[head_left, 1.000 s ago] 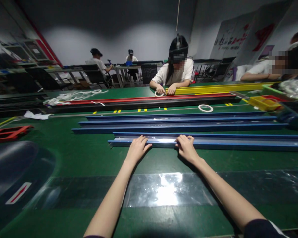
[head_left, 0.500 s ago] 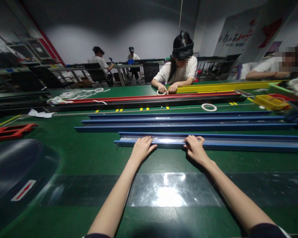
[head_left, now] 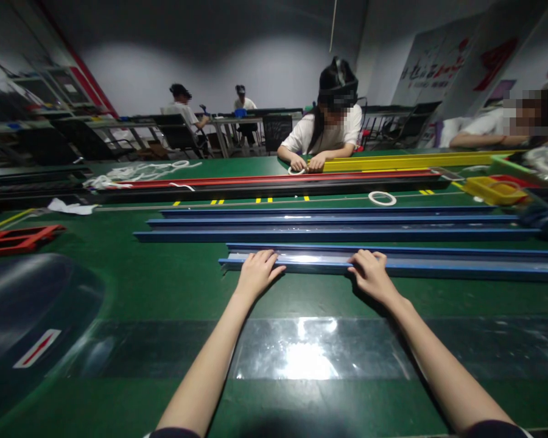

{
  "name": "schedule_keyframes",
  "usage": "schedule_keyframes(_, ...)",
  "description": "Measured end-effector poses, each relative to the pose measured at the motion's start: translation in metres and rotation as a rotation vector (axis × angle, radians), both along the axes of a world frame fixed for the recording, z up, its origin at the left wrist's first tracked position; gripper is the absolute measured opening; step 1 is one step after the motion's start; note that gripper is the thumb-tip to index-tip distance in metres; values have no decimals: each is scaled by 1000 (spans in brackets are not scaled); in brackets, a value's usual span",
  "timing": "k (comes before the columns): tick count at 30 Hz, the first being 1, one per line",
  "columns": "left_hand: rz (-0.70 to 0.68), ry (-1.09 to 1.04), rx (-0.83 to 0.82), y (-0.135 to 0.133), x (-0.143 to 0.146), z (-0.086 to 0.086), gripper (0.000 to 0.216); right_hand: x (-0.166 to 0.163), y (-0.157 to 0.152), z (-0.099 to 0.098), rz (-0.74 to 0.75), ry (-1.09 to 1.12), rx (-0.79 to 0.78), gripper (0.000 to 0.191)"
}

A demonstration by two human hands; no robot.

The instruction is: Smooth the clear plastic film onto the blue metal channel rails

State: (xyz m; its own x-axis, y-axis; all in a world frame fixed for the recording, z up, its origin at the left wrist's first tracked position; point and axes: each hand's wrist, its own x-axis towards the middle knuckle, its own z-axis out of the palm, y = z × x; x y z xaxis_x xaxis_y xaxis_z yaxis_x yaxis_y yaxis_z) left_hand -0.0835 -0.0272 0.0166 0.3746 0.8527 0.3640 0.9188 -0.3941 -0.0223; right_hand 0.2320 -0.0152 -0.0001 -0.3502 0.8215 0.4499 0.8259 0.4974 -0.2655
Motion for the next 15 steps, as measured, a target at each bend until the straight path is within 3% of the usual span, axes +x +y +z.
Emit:
schedule_keyframes(4,-68,-16,23,4,11,9,44,10,-1,8,98,-25,-82,19)
schedule_keyframes(8,-148,6,23,17,42,17,54,28,-4,14,107,35,-103,37)
schedule_keyframes(15,-207,36,-74,40,106,9,81,61,-15,6,-34,60,-58,28)
